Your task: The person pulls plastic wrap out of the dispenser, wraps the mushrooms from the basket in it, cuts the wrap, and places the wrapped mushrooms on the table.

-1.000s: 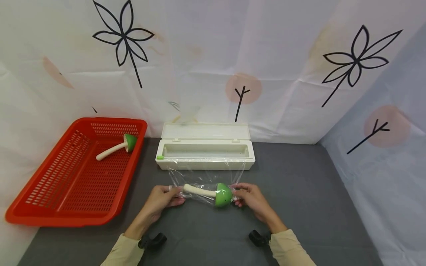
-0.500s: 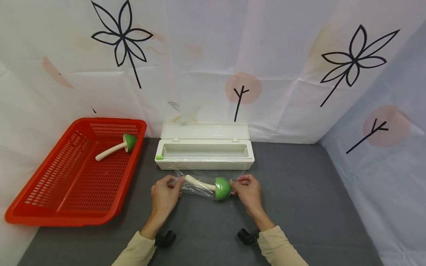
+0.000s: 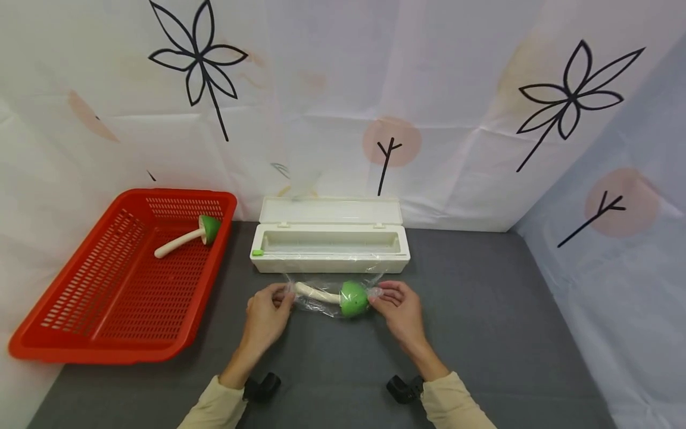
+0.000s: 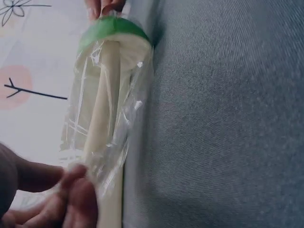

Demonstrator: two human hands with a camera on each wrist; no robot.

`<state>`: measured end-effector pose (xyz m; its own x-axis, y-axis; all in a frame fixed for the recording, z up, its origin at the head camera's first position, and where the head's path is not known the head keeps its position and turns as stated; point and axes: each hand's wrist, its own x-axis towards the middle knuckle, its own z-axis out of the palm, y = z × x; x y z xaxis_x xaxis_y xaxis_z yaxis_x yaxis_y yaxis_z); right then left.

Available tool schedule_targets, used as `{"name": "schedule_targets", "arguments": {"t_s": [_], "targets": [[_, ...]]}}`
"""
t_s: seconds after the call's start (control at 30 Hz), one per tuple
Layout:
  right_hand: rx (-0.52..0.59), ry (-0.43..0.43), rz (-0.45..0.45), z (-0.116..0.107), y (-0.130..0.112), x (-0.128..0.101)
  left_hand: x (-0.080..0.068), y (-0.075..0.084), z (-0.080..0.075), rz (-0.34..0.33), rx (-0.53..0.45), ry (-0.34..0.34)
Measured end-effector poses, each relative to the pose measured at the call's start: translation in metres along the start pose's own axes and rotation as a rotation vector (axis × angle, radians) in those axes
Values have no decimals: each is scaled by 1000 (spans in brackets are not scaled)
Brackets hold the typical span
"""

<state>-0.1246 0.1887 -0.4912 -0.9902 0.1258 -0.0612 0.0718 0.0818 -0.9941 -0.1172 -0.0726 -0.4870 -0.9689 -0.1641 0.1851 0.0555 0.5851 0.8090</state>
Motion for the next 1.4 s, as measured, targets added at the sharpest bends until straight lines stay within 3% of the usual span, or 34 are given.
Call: {"name": "schedule_targets", "arguments": {"t_s": [0.1,0.23,0.33,0.5,0.57,0.7,0.8,0.93,1.03,1.13,1.27,1.4], "targets": [[42,36,7,0,2,1,2,-3,1,-13,-44,80],[3,76,-20,1,4,4,6,-6,6,73,-40,136],[-113,106,-118,7,1,4,10,-7,12,100,-52,135],[-324,128,-265,13,7,9,13,-10,20,68,-47,141],[-383,80,-279,12,8,10,14,-13,22,100,-6,103],[-435,-103,-277,9,11,8,14,-18,22,142,31,-70],[-467,-205,-305,7,13,6,15,-22,19,95,-3,-192],[-497,-221,-401,8,14,6,20,-25,15,50,-66,-275],[-462,-229,-427,10,14,8,23,-27,15,58,-112,-289],[-369,-273,-392,9,17,10,23,-29,15,58,-157,-273],[-173,-325,-294,5,18,11,20,-28,13,14,-324,-255],[-40,-289,-155,2,9,12,16,-22,10,-87,-512,-205]]}}
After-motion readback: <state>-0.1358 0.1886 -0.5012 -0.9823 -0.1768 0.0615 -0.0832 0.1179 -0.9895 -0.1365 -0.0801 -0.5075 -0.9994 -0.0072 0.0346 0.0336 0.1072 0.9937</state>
